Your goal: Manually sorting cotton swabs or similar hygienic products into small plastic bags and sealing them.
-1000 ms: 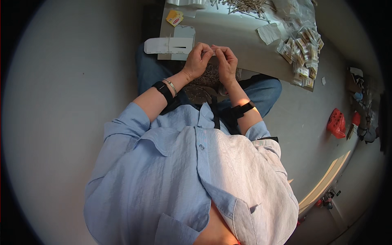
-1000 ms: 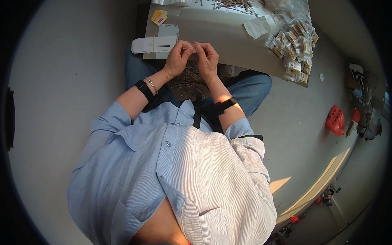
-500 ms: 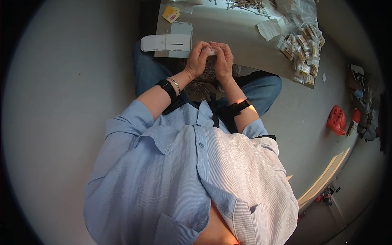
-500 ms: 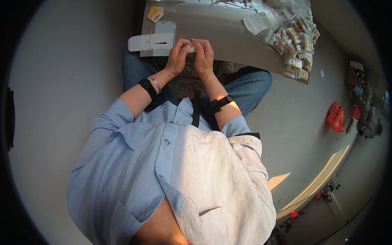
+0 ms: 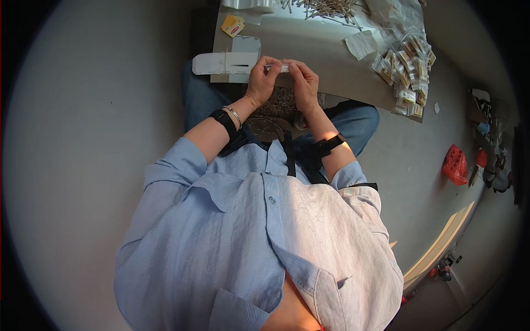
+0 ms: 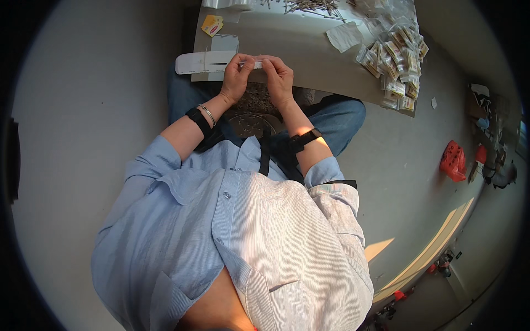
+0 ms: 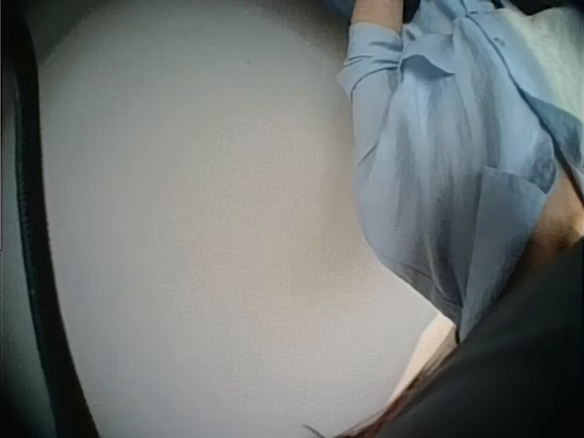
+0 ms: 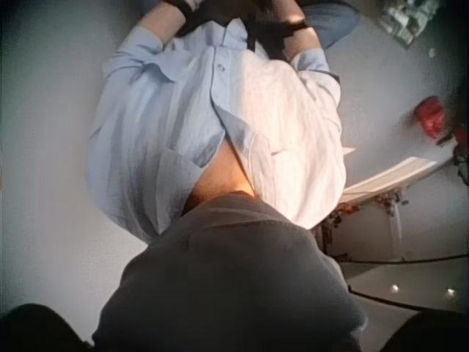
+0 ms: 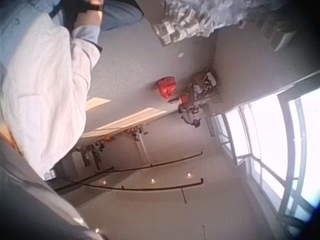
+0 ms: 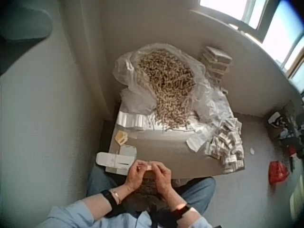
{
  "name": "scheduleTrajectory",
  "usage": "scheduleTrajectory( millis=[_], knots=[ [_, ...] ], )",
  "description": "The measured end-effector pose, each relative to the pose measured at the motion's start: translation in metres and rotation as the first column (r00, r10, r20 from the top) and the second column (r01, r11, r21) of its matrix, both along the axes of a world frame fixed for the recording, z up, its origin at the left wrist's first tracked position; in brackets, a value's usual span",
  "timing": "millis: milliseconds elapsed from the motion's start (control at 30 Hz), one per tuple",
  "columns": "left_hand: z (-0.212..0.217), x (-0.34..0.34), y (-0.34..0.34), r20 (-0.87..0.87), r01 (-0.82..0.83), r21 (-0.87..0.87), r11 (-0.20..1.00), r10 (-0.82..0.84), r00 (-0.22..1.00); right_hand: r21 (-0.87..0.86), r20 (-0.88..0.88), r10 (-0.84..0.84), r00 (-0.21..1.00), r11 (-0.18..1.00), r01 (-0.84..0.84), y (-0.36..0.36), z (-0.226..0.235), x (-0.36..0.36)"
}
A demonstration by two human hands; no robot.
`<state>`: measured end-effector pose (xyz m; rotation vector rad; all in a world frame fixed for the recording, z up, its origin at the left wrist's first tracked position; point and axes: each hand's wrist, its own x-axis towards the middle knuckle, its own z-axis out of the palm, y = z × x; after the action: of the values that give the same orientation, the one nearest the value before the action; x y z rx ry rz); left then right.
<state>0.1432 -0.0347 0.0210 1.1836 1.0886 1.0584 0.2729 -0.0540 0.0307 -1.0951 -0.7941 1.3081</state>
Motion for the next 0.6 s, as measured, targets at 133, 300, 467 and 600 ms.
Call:
scheduleTrajectory(
  millis=[133,300,467,600],
  knots=[
    [-0.003,0.000,-0.002,0.066,0.012,-0.030,0.999,-0.010,0.998,-0.026,0.013,-0.009,1.000,1.000,0.010,-0.001,0.003,0.001],
    [-0.001,0.003,0.002,0.192,0.010,-0.054,0.999,0.001,0.981,-0.019,0.016,-0.016,1.000,1.000,0.016,0.000,0.001,0.001],
    [-0.003,0.002,-0.001,0.089,0.037,-0.018,0.999,-0.035,0.995,-0.091,0.033,0.020,0.999,0.996,-0.016,0.000,0.009,0.003],
    [0.000,0.003,0.000,0.147,0.036,-0.044,0.998,-0.029,0.989,0.026,0.245,0.078,0.966,0.996,-0.087,0.001,0.004,0.007]
  ],
)
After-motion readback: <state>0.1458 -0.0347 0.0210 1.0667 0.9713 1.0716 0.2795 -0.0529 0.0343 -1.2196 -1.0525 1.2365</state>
